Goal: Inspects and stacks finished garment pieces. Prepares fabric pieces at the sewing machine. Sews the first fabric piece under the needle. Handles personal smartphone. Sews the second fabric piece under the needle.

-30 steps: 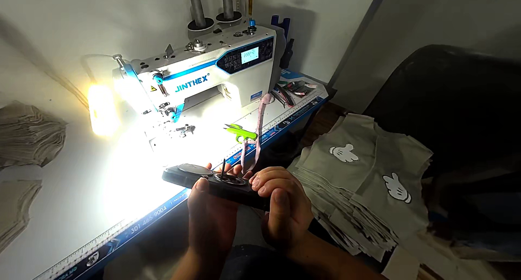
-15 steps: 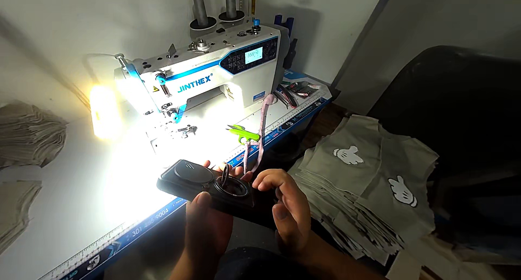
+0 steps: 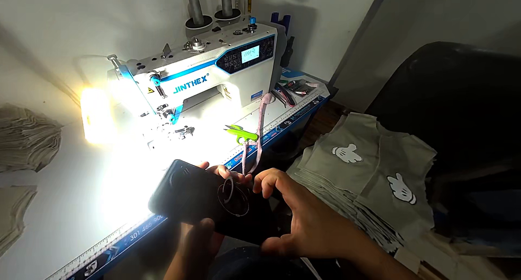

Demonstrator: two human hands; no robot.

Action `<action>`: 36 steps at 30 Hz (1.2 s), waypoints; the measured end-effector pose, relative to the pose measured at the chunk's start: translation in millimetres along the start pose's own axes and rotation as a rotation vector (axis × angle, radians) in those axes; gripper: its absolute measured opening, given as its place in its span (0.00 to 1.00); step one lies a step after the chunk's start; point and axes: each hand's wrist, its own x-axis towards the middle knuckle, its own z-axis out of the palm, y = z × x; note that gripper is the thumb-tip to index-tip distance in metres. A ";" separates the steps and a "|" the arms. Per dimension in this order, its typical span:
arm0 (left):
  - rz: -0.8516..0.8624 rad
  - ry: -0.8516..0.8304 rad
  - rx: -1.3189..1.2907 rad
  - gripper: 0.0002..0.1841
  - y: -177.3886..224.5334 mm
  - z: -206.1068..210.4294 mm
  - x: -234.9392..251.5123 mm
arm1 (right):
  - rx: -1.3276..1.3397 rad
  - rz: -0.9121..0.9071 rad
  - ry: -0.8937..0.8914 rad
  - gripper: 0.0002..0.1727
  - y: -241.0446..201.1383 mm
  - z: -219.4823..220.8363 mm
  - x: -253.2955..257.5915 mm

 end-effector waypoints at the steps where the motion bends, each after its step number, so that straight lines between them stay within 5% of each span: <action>1: -0.001 -0.025 0.029 0.35 -0.2 -3.2 -1.1 | 0.012 0.022 -0.038 0.42 0.0 -2.5 1.1; 10: 0.064 -0.202 0.274 0.34 -1.7 -10.0 -2.7 | -0.003 0.149 -0.215 0.42 -5.9 -14.8 7.6; 21: 0.031 -0.195 0.310 0.33 -2.7 -11.8 -4.2 | 0.186 0.323 -0.408 0.48 -0.2 -18.3 19.0; 36: -0.022 0.081 0.234 0.34 -9.5 -12.0 -0.4 | -0.052 0.363 -0.061 0.44 -7.0 -10.7 9.2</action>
